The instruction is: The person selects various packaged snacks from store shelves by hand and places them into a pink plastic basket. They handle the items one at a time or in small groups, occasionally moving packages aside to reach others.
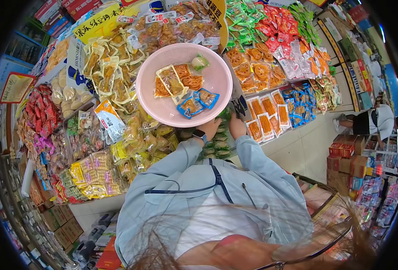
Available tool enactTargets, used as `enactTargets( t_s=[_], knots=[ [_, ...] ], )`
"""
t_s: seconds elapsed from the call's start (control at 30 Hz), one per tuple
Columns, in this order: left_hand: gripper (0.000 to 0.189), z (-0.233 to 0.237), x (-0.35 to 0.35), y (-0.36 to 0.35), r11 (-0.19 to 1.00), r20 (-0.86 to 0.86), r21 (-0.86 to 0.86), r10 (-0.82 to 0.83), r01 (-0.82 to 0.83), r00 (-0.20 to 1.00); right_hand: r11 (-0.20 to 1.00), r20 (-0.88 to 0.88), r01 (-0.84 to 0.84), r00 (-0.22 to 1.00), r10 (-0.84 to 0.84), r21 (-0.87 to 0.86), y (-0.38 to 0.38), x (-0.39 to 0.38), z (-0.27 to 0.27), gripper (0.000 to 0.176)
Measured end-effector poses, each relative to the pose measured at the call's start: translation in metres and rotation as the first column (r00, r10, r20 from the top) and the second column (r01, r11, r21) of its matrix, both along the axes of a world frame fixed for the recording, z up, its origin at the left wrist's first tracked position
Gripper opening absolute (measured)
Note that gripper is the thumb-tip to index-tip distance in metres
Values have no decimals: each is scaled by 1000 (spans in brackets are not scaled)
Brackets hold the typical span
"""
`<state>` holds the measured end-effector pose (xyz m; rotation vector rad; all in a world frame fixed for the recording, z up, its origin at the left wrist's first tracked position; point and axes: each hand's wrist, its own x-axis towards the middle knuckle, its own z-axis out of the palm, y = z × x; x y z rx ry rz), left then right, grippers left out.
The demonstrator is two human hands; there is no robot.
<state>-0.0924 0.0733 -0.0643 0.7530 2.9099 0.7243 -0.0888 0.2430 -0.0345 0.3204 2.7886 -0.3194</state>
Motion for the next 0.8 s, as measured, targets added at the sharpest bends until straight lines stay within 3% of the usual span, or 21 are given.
enactTargets(
  t_s=[0.07, 0.17, 0.27, 0.37, 0.43, 0.5, 0.53, 0.63, 0.8],
  knots=[
    [45, 24, 5, -9, 995, 83, -77, -61, 67, 995, 1000, 24, -19, 1000, 18, 7, -7, 3, 34, 31],
    [53, 66, 31, -29, 997, -16, 24, 68, -68, 998, 992, -214, -119, 971, 108, -41, -21, 18, 76, 29],
    [55, 90, 50, -54, 964, 189, 146, 194, -223, 963, 896, -657, -308, 754, 25, -320, -39, 21, 134, 18],
    [51, 94, 74, -80, 874, 277, 359, 237, -329, 931, 839, -758, -452, 647, 75, -303, -66, -10, 183, 13],
    [50, 98, 93, -97, 881, 193, 355, 259, -313, 947, 813, -709, -546, 654, 263, -202, -85, -47, 183, 29],
    [51, 99, 108, -113, 902, 169, 314, 255, -297, 952, 811, -283, -580, 792, 541, -75, -104, -79, 179, 34],
    [47, 99, 119, -117, 900, 194, 275, 294, -339, 936, 791, -26, -612, 791, 612, -17, -114, -90, 174, 37],
    [46, 100, 139, -126, 893, 168, 279, 316, -353, 934, 808, -56, -584, 807, 588, 79, -129, -111, 123, 43],
    [43, 97, 172, -142, 878, 94, 316, 348, -360, 933, 755, 53, -646, 763, 644, 112, -133, -128, 143, 44]
  ],
)
